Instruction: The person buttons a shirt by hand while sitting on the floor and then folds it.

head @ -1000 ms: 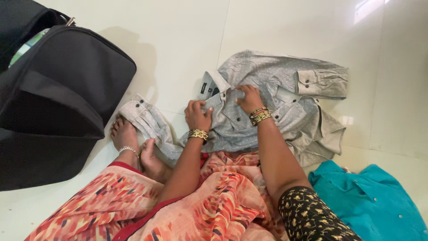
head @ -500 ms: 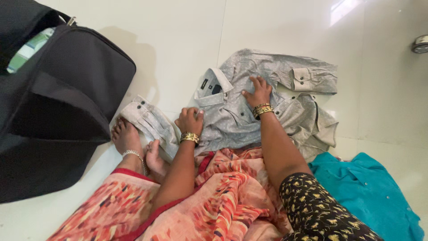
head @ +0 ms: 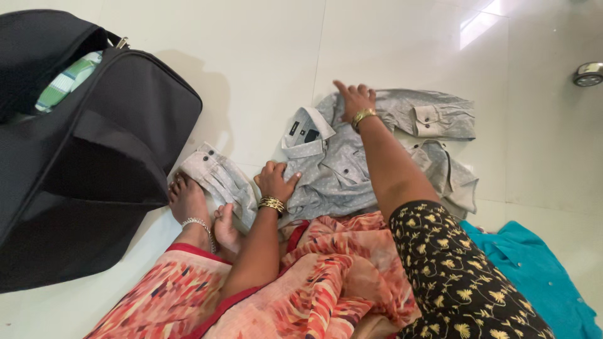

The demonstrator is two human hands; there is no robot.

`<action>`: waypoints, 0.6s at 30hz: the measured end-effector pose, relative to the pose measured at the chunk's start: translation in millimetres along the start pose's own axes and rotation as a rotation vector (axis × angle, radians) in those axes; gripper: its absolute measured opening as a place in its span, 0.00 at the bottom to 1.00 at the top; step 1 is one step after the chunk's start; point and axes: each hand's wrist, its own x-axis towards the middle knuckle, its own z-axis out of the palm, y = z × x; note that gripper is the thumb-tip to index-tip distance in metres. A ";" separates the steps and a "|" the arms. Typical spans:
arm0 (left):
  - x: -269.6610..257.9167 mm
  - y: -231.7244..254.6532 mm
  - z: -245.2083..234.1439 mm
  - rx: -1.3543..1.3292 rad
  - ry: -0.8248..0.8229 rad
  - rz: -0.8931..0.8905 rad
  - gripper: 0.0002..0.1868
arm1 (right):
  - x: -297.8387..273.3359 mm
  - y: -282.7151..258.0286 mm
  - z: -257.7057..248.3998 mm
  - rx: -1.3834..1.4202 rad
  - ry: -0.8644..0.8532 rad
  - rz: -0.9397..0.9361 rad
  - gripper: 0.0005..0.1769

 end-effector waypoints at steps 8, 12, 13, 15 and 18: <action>-2.5 -24.8 20.4 0.072 -0.086 0.040 0.24 | -114.6 31.8 59.0 0.033 -0.078 0.008 0.27; 6.9 -29.2 28.7 0.110 -0.096 0.045 0.20 | -162.7 76.3 -3.1 0.156 0.118 -0.028 0.21; 14.7 -22.6 25.4 0.070 -0.129 -0.027 0.20 | -173.5 88.1 -27.7 0.148 0.174 -0.055 0.20; 44.9 2.6 4.9 -0.036 -0.051 0.031 0.24 | -192.6 116.2 -85.3 0.174 0.296 -0.162 0.17; 102.7 79.8 -69.2 -0.335 0.143 0.229 0.28 | -224.2 145.1 -170.4 0.448 0.589 -0.486 0.18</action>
